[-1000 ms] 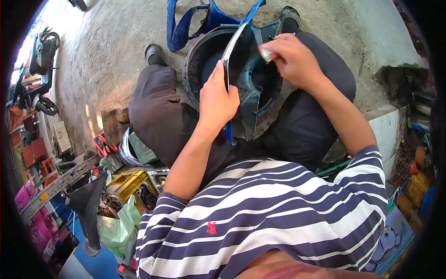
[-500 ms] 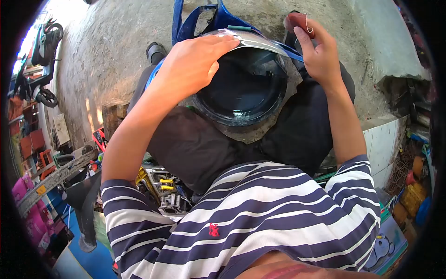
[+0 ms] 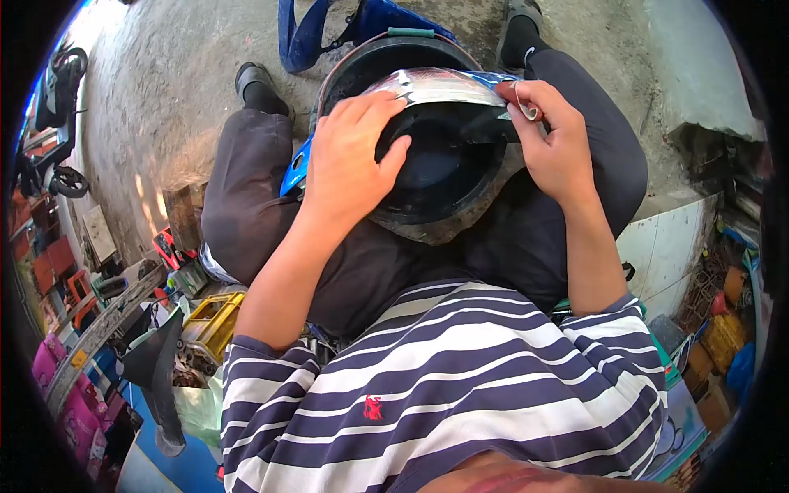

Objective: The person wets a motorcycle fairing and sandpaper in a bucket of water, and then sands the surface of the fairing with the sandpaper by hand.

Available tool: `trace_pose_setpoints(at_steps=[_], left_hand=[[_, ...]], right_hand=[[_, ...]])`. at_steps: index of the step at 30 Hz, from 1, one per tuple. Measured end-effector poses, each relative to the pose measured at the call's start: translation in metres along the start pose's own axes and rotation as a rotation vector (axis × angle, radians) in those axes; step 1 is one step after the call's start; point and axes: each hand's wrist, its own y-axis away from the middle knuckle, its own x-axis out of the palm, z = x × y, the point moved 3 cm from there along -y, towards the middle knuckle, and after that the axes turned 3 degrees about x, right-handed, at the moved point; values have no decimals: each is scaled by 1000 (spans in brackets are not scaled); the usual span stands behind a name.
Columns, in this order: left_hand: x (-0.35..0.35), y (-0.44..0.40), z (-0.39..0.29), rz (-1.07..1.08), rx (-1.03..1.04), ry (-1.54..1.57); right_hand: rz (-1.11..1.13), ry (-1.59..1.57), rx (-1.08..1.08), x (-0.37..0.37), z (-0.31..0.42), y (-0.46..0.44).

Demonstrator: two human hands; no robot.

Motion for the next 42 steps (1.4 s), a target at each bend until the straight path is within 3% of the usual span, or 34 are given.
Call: trace_pose_setpoints(at_steps=[6,10,16,20,25,28,35,42], left_hand=[[10,-2,19,-24,-135,-219],[13,-1,27,-56,-197,-95],[-15,6,11,-266,-81,-204],[-34,17,-3,-476,29,-345],[-6,32,-14,-468,71,-508],[22,48,-14,-436,58,-463],[43,64,-18,-484,162,-351],[35,65,-35,-502,296,-459]], right_hand=[[22,-2,22,1,3,-5],[23,2,30,0,3,-4],[55,-342,151,-2,-3,2],[18,-406,3,-6,15,2],[112,-405,87,-4,10,-1],[189,-220,186,-1,11,8],[59,-481,243,-6,-21,31],[-275,-617,128,14,-58,63]])
